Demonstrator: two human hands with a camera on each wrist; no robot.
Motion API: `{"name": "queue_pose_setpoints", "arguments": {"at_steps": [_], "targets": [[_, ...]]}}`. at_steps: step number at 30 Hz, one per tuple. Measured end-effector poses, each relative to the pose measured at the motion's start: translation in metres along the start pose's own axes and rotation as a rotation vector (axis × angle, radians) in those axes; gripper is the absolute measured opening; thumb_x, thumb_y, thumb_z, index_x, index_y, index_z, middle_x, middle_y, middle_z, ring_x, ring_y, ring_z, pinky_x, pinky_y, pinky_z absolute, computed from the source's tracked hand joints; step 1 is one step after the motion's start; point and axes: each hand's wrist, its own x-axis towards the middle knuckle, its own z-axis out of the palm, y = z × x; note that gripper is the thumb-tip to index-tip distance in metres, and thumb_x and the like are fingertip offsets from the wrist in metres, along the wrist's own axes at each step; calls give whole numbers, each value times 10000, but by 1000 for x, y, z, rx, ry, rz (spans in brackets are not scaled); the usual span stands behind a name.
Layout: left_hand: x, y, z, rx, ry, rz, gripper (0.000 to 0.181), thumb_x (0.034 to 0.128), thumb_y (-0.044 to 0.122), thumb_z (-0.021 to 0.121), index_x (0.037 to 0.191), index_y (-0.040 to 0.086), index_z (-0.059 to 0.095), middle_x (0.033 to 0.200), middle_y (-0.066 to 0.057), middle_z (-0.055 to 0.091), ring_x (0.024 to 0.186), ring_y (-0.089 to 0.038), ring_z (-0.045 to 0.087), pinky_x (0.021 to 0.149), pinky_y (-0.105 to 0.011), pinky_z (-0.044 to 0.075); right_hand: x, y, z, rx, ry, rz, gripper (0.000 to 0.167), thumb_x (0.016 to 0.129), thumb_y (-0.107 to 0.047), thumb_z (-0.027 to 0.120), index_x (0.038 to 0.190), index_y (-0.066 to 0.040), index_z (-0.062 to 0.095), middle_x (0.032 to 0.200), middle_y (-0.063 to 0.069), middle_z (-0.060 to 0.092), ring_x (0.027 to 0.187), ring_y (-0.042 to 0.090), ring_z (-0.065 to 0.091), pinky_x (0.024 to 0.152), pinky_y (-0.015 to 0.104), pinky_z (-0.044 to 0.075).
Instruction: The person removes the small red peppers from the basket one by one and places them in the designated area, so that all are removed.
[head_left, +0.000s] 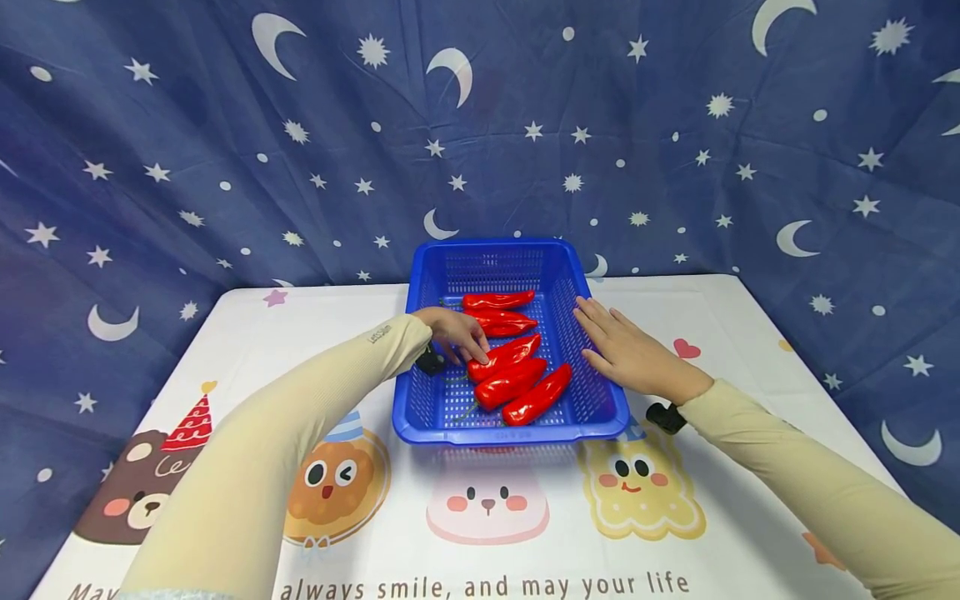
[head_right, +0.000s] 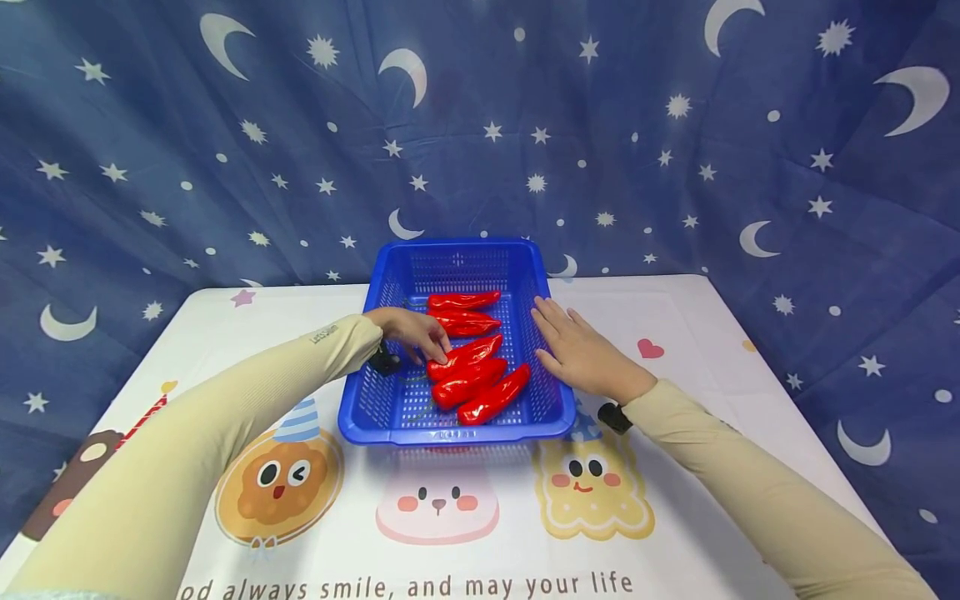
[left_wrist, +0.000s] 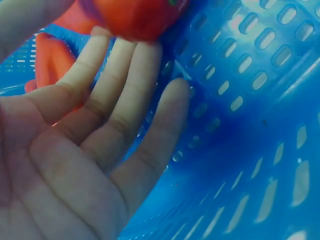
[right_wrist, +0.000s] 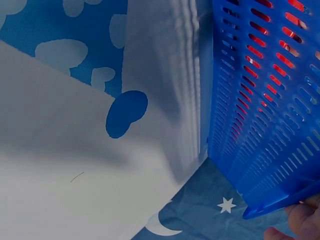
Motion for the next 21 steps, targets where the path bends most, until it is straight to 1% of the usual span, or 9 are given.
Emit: {"name": "queue_pose_setpoints", "arguments": {"at_steps": [2, 5, 9, 13, 15, 17, 21], "targets": [[1, 0, 0, -21, -9, 2, 218, 917, 149, 601, 1093, 62, 504, 866, 38, 500, 829, -91, 509, 895, -317, 515, 0, 0, 0, 0, -3, 2, 656, 958, -281, 455, 1474, 29, 195, 1569, 193, 116, 1449, 365, 128, 1171, 556, 122], [1, 1, 0, -34, -21, 6, 227, 922, 146, 594, 1104, 68, 483, 888, 28, 506, 862, -103, 525, 918, -330, 504, 0, 0, -1, -1, -6, 5, 659, 957, -287, 454, 1475, 27, 193, 1570, 192, 113, 1449, 365, 126, 1171, 556, 122], [0, 2, -1, -22, -47, 15, 354, 927, 157, 587, 1232, 47, 443, 963, 8, 499, 891, -119, 522, 955, -336, 487, 0, 0, -1, 0, -10, 9, 661, 958, -293, 447, 1479, 19, 184, 1572, 186, 107, 1451, 362, 121, 1170, 557, 123], [1, 2, -1, 23, -78, 28, 467, 925, 172, 591, 1329, 26, 410, 1002, -1, 491, 893, -115, 513, 934, -305, 492, 1, 1, 0, 0, -8, 7, 659, 959, -292, 445, 1479, 19, 186, 1570, 190, 113, 1448, 370, 125, 1162, 569, 135], [2, 2, 0, 54, -89, 36, 471, 922, 175, 594, 1331, 18, 420, 990, 9, 497, 881, -104, 514, 914, -290, 499, 0, 0, 0, 11, 2, 1, 658, 956, -291, 447, 1477, 20, 193, 1569, 192, 119, 1446, 374, 129, 1158, 578, 139], [2, 1, 0, 63, -95, 39, 442, 918, 162, 598, 1304, 13, 439, 948, 22, 503, 845, -93, 512, 893, -282, 504, 0, 0, 0, 30, 20, -8, 661, 953, -296, 451, 1476, 20, 200, 1568, 191, 126, 1445, 375, 133, 1155, 585, 139], [1, 0, 2, 35, -104, 42, 349, 913, 97, 592, 1222, 9, 454, 845, 47, 534, 765, -67, 528, 886, -291, 515, -2, 0, 1, 64, 62, -36, 659, 959, -340, 428, 1478, 2, 210, 1570, 173, 140, 1451, 350, 133, 1152, 587, 146]]}}
